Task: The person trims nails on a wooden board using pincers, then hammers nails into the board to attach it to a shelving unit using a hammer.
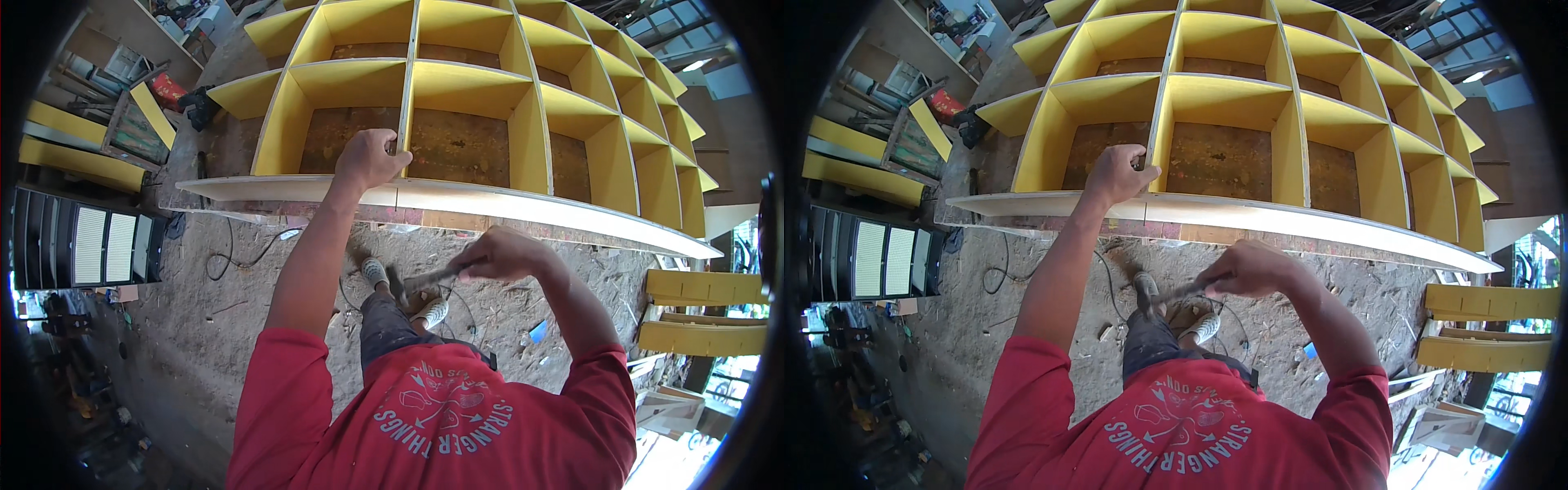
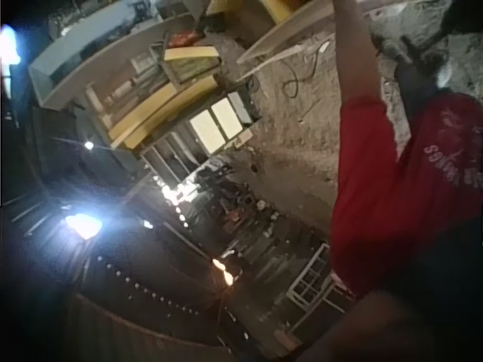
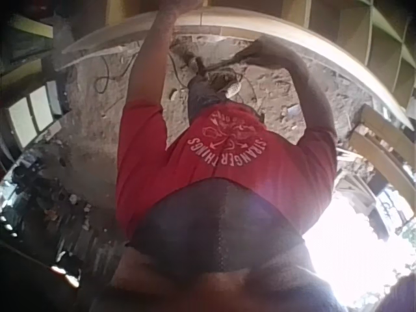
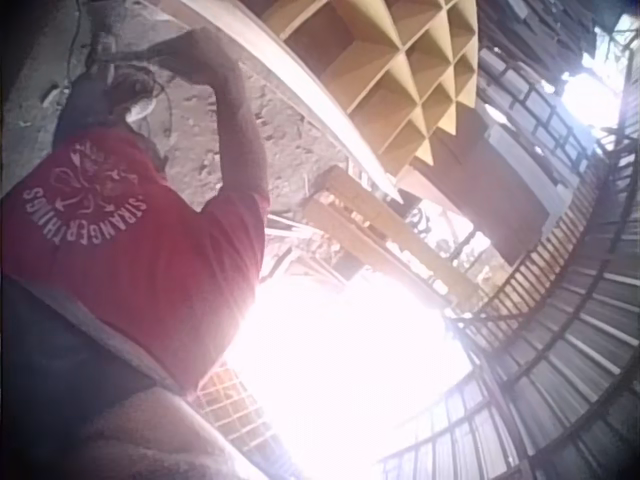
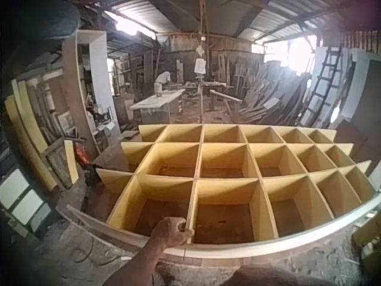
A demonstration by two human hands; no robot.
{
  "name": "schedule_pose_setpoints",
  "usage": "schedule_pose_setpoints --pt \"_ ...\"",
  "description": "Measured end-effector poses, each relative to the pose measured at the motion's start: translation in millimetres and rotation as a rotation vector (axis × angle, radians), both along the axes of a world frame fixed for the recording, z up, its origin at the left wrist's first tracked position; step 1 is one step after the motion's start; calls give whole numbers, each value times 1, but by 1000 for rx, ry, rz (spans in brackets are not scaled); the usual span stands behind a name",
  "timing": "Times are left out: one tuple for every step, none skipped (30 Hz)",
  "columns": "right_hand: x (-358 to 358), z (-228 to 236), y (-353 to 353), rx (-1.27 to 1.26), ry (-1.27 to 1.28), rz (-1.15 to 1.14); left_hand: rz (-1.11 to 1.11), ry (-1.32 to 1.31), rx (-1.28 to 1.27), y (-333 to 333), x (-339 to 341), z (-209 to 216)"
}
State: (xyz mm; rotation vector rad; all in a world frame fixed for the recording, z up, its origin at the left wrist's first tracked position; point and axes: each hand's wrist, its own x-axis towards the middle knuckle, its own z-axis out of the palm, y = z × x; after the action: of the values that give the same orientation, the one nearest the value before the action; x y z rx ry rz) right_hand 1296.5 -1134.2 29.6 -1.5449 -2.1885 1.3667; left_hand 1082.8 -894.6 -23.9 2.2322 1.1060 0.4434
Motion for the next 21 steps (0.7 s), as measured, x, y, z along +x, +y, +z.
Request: schedule_pose_setpoints --pt "3 -3 -1 -1 -2 -3 -3 -2 -1 1 0 -2" --pt "6 -4 2 -12 -26 -69 -19 -22 41 2 1 -3" --pt "9 -1 7 -25 -48 -130 -29 -38 82 2 0 -3" --pt "10 3 15 42 -123 -252 -26 -38 80 0 0 -4" --pt "11 9 17 -22 -152 -255 -25 -29 77 -2 -1 -4" --pt "9 8 13 -41 -115 -177 -29 -22 78 0 -1 -4" --pt "8 4 8 -60 -79 -99 -31 -23 80 1 -1 -3" --pt "9 -4 7 -45 2 13 -29 -39 67 2 -1 -3" --pt "9 -2 6 -48 2 13 -24 -54 49 0 -2 -4" --pt "9 2 8 -39 -43 -8 -23 -54 46 1 -2 -5" --pt "10 4 11 -30 -89 -29 -33 -44 55 4 -2 -5" --pt "10 0 20 0 -110 -189 -43 -34 67 6 -1 -5" --pt "11 7 24 -35 -123 -259 -41 -35 69 4 -1 -6" --pt "10 5 17 -50 -104 -181 -40 -24 67 1 -1 -8" --pt "6 3 9 -65 -85 -106 -42 -12 64 0 -1 -8" --pt "3 5 6 -98 -12 -13 -43 -12 66 1 -1 -8" --pt "4 4 8 -96 -12 -14 -37 -26 68 3 -1 -7" --pt "6 4 7 -89 -49 -13 -30 -41 65 1 -1 -7" --pt "7 4 7 -82 -86 -11 -31 -41 63 0 -1 -6" --pt "9 -4 10 -57 -78 -223 -34 -42 73 0 0 -5" --pt "4 10 19 -59 -166 -296 -34 -46 89 4 0 -4"
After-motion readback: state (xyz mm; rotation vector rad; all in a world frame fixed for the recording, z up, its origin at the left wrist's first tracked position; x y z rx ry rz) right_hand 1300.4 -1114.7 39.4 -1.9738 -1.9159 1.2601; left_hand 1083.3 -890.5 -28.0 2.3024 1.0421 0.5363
